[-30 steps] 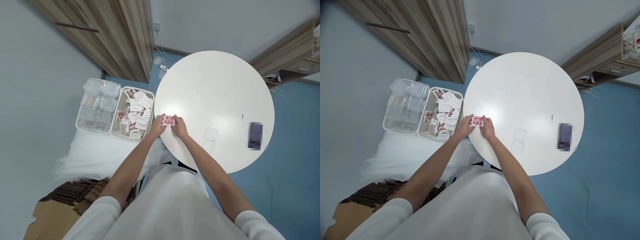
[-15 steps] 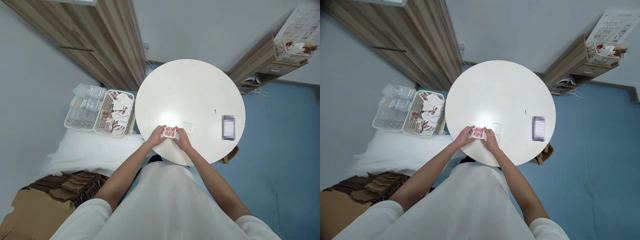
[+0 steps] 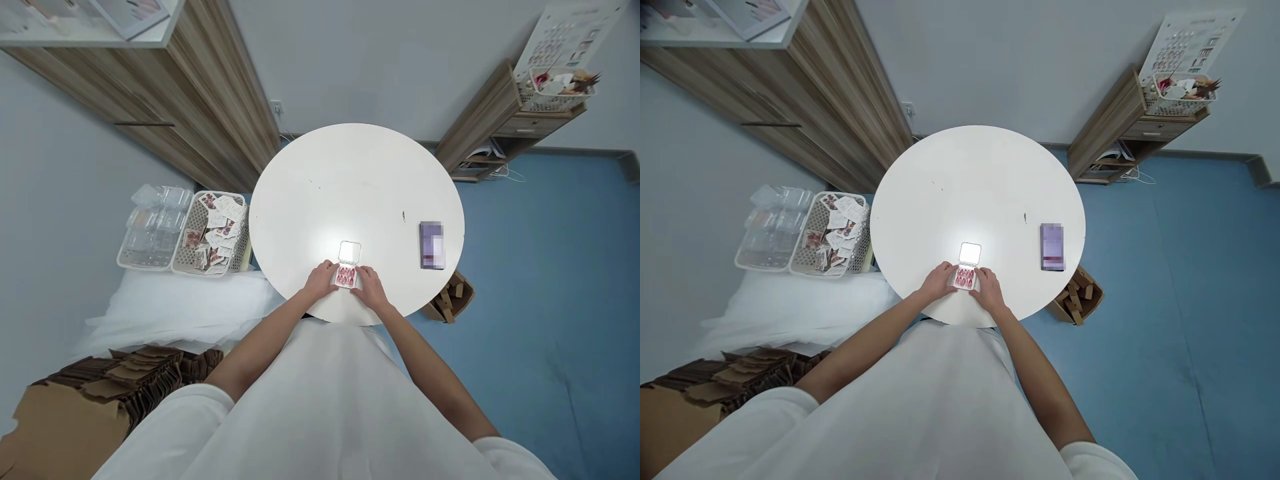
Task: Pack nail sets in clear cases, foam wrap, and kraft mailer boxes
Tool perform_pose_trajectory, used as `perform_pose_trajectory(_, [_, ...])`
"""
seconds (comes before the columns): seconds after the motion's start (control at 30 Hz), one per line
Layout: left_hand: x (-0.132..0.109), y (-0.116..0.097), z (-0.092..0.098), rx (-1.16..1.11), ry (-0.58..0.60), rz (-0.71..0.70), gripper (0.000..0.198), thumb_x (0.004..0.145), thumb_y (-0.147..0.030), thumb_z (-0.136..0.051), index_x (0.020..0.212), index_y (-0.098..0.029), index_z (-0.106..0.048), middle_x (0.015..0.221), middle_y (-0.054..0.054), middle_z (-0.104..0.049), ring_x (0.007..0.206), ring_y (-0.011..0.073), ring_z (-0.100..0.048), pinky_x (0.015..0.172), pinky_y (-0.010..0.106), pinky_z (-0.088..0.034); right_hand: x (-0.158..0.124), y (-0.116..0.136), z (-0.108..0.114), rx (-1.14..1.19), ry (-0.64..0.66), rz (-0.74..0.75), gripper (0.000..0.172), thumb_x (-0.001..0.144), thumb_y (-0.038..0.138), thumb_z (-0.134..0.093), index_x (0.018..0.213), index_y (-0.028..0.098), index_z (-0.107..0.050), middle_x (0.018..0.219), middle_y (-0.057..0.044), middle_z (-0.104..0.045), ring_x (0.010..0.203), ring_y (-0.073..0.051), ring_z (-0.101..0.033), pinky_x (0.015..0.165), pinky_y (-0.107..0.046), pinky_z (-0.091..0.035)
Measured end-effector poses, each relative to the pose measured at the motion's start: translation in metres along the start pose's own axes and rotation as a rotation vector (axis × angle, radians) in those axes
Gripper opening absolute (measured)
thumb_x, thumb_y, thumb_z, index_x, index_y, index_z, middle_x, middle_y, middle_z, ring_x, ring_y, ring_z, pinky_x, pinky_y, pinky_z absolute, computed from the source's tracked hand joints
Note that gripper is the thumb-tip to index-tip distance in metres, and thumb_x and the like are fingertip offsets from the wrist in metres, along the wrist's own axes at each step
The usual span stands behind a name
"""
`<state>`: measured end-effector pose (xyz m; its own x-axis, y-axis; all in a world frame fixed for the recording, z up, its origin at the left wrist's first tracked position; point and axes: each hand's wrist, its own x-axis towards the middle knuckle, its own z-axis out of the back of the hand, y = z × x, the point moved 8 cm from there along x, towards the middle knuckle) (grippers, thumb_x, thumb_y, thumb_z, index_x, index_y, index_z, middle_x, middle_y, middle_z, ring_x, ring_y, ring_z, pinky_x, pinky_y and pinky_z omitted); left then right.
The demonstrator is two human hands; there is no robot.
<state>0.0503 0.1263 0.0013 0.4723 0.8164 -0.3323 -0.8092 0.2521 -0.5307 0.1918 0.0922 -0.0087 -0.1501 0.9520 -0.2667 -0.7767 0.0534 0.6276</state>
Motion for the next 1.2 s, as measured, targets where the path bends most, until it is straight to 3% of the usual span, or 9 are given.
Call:
perform_pose_trajectory(0.27, [0.009,0.001,-0.005,-0.119,-0.009,-0.029,0.058,0.063,-0.015,-0.065,0.116,-0.023,-0.043,0.11,0.007,-0.048,0.1,0.0223,-0.049,0.082,0.034,-0.042,0.008,-0.001,-0.002,-0.05,0.0,0.015,0.064,0.068,0.025,-0.062,0.127,0.022,-0.036,0.119,-0.009,-0.046,0.11,-0.027,-0.04,0.087,-0.042,-0.038])
perform_pose_trajectory(0.6, [0.009,0.0,-0.009,-0.091,0.0,-0.076,0.058,0.065,-0.017,-0.063,0.119,-0.021,-0.041,0.107,0.008,-0.049,0.098,0.0238,-0.048,0.081,0.035,-0.042,0.009,-0.002,-0.002,-0.094,-0.005,0.011,0.066,0.068,0.024,-0.063,0.128,0.021,-0.036,0.119,-0.009,-0.046,0.108,-0.027,-0.041,0.084,-0.041,-0.04])
perform_pose_trajectory(0.9, [0.002,0.002,-0.01,-0.174,-0.031,-0.066,0.065,0.066,-0.018,-0.062,0.126,-0.021,-0.036,0.12,0.01,-0.043,0.109,0.0261,-0.042,0.09,0.04,-0.038,0.005,-0.005,-0.002,-0.033,-0.013,-0.011,0.07,0.067,0.023,-0.063,0.131,0.022,-0.033,0.121,-0.009,-0.045,0.111,-0.027,-0.039,0.09,-0.043,-0.037])
perform_pose_trajectory(1.03, [-0.004,0.011,-0.01,-0.308,-0.058,0.045,0.06,0.067,-0.024,-0.063,0.122,-0.018,-0.04,0.113,0.011,-0.046,0.103,0.0241,-0.047,0.086,0.038,-0.041,-0.001,-0.008,-0.002,0.117,-0.033,-0.088,0.071,0.066,0.022,-0.062,0.131,0.022,-0.032,0.122,-0.009,-0.044,0.113,-0.026,-0.039,0.093,-0.043,-0.036])
perform_pose_trajectory(1.2, [-0.009,0.021,-0.019,-0.521,-0.051,0.223,0.045,0.068,-0.021,-0.06,0.112,-0.02,-0.049,0.103,0.007,-0.051,0.084,0.016,-0.054,0.077,0.031,-0.044,-0.008,-0.02,-0.01,0.509,-0.059,-0.331,0.073,0.063,0.024,-0.063,0.129,0.023,-0.034,0.115,-0.007,-0.048,0.092,-0.018,-0.053,0.079,-0.036,-0.047])
